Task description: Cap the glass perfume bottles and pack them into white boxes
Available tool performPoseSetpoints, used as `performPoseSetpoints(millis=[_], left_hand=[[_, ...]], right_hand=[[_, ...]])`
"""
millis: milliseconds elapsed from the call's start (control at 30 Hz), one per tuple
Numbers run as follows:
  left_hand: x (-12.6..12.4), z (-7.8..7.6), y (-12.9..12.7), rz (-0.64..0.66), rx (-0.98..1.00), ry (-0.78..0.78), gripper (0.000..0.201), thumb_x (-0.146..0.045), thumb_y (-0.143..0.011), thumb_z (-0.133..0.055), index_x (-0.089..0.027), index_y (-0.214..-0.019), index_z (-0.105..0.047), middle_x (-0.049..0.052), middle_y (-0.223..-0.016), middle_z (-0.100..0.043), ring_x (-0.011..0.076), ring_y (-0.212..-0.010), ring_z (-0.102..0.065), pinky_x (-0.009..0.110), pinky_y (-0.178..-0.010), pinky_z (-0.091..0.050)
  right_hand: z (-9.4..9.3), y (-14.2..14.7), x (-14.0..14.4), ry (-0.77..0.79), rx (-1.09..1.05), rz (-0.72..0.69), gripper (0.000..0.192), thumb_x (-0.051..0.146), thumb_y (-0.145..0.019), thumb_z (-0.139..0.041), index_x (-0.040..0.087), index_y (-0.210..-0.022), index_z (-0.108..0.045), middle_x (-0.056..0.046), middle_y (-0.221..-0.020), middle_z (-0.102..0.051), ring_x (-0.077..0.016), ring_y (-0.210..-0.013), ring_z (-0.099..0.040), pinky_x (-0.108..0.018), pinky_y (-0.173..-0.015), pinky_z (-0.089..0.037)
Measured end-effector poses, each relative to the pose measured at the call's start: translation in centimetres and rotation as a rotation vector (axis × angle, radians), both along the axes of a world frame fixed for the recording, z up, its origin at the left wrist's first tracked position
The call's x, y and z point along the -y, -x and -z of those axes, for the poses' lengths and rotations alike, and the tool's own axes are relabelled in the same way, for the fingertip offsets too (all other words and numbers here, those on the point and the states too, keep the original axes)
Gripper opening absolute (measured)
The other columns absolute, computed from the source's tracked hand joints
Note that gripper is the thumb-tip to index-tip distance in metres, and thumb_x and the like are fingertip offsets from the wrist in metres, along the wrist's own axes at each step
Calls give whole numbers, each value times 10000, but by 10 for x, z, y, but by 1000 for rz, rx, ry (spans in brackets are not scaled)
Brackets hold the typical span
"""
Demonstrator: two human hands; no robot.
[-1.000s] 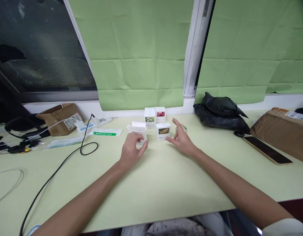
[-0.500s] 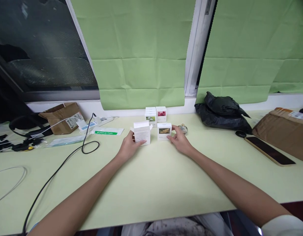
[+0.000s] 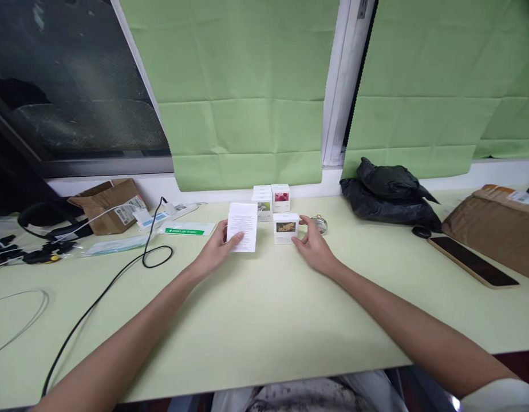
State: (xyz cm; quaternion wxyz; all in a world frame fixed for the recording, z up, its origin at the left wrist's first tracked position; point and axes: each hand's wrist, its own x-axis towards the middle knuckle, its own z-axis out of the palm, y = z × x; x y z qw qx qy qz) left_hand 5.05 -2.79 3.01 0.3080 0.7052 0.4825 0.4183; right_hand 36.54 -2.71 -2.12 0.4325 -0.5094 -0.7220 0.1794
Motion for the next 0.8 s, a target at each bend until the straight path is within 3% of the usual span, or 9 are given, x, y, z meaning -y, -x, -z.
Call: performPoseSetpoints(millis=[133, 233, 300, 400, 567, 700, 800], left_hand=[[9, -4, 3, -33, -154, -228, 466, -471, -994, -616, -252, -1380, -475, 89, -1292, -661, 246, -1111, -661, 360, -882, -558], [19, -10, 1, -6, -346, -503, 351, -380, -1015, -617, -279, -1347, -560, 85, -1272, -662, 258, -1151, -628, 391, -955, -532], [26, -13, -2, 94, -405, -607, 324, -309, -1033, -595, -309, -1357, -573, 73, -1275, -665, 251, -1178, -619, 390, -984, -516], [32, -14, -8, 162, -425, -620, 357, -284, -1039, -596, -324, -1392, -559, 65, -1225, -669, 234, -1123, -633, 359, -943, -515], [36, -10, -13, 181, -408, -530, 356, -338, -1036, -610, -317, -1389, -567, 61, -1154, -672, 222, -1036, -636, 331, -880, -507], [33, -10, -8, 202, -419, -504, 362, -360, -1041, -594, -311, -1399, -571, 66, -1162, -681, 226, -1045, -641, 336, -896, -503], [24, -13, 4, 106, -429, -410, 407, -433, -1017, -617, -291, -1397, -579, 78, -1182, -688, 240, -1029, -655, 347, -884, -509]], right_hand=[[-13, 4, 17, -265, 47, 30, 372, 291, -1040, -493, 253, -1409, -468, -116, -1320, -600, -207, -845, -674, -381, -741, -563], [-29, 12, 34, -586, 157, -78, 333, 244, -1059, -501, 270, -1389, -538, -110, -1275, -664, -268, -1128, -657, -414, -888, -559], [-38, 20, 43, -687, 272, -206, 415, 266, -1055, -553, 274, -1467, -505, -111, -1342, -676, -281, -1211, -632, -449, -982, -529], [-45, 31, 50, -675, 324, -264, 440, 296, -1062, -574, 264, -1496, -509, -100, -1421, -664, -286, -1207, -607, -473, -1008, -509], [-46, 36, 46, -570, 264, -258, 223, 229, -1074, -534, 293, -1228, -684, -60, -1156, -757, -280, -1103, -586, -475, -954, -500], [-49, 30, 43, -505, 163, -278, 181, 232, -1090, -482, 263, -1135, -655, -70, -1087, -729, -264, -1071, -594, -450, -948, -498], [-56, 23, 43, -439, 7, -194, 189, 267, -1104, -424, 252, -1180, -596, -94, -1185, -672, -265, -1125, -606, -436, -970, -496]])
